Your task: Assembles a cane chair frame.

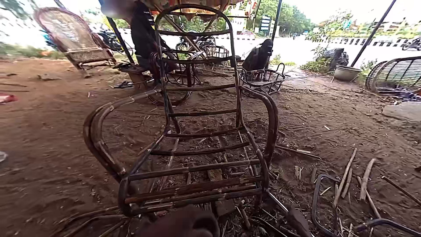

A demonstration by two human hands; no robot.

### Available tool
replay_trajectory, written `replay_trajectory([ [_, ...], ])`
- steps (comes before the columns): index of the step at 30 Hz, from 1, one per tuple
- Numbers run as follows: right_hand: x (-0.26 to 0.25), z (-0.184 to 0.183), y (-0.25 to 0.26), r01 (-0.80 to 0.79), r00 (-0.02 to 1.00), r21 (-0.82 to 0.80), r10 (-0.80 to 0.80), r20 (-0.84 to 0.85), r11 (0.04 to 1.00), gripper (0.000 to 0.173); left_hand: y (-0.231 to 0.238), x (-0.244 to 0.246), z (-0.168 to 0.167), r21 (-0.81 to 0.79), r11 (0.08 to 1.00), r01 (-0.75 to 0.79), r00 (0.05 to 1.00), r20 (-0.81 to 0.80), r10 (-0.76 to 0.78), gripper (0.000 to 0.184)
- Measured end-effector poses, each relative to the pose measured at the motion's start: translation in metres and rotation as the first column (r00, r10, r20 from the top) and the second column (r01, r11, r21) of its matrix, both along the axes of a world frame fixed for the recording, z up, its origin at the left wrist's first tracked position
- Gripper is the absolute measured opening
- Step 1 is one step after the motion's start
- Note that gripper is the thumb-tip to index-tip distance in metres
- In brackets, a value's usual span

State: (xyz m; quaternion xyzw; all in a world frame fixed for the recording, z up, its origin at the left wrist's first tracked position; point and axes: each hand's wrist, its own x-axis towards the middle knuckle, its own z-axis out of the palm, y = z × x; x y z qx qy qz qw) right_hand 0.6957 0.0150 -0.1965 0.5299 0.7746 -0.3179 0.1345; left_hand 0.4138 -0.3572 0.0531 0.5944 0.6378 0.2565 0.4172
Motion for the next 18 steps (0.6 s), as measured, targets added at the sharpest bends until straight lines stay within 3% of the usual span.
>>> replay_trajectory([
  [2,0.006,-0.001,0.026,0.142,0.934,-0.134,-0.178,-0.309,0.981,0.032,0.035,-0.020,0.034,0.196,0.965,-0.176,0.971,-0.124,0.202,0.028],
  [4,0.003,0.026,0.033,0.181,0.649,-0.464,-0.460,-0.606,0.867,0.028,0.082,-0.053,0.047,0.350,0.889,-0.295,0.814,-0.395,0.426,0.026],
  [5,-0.003,0.045,0.036,0.140,0.510,-0.579,-0.559,-0.654,0.803,0.031,0.108,-0.075,0.044,0.360,0.880,-0.310,0.717,-0.520,0.465,0.036],
  [6,-0.012,0.063,0.038,0.103,0.410,-0.629,-0.609,-0.680,0.771,0.034,0.134,-0.099,0.035,0.296,0.900,-0.320,0.643,-0.630,0.436,0.054],
  [8,-0.033,0.098,0.045,0.038,0.354,-0.623,-0.594,-0.723,0.781,0.038,0.178,-0.145,0.006,0.069,0.934,-0.350,0.571,-0.775,0.271,0.083],
  [10,-0.049,0.127,0.050,-0.029,0.351,-0.596,-0.550,-0.757,0.802,0.046,0.204,-0.176,-0.026,-0.136,0.916,-0.378,0.598,-0.791,0.129,0.079],
  [11,-0.057,0.138,0.052,-0.047,0.312,-0.597,-0.556,-0.771,0.801,0.048,0.212,-0.183,-0.036,-0.221,0.890,-0.398,0.618,-0.782,0.083,0.068],
  [13,-0.078,0.149,0.054,-0.003,0.185,-0.605,-0.595,-0.782,0.796,0.048,0.222,-0.185,-0.043,-0.355,0.825,-0.440,0.641,-0.768,0.012,0.062],
  [14,-0.088,0.150,0.056,0.013,0.173,-0.590,-0.583,-0.794,0.808,0.048,0.225,-0.185,-0.044,-0.370,0.815,-0.446,0.641,-0.768,0.003,0.060],
  [15,-0.095,0.149,0.059,-0.013,0.228,-0.565,-0.548,-0.805,0.825,0.048,0.225,-0.183,-0.045,-0.377,0.810,-0.449,0.632,-0.775,-0.010,0.059],
  [17,-0.095,0.145,0.060,-0.199,0.459,-0.471,-0.342,-0.820,0.860,0.049,0.222,-0.180,-0.048,-0.370,0.810,-0.455,0.617,-0.787,-0.013,0.049],
  [18,-0.097,0.150,0.061,-0.276,0.524,-0.439,-0.250,-0.814,0.855,0.049,0.221,-0.179,-0.047,-0.362,0.806,-0.468,0.606,-0.795,-0.005,0.045],
])
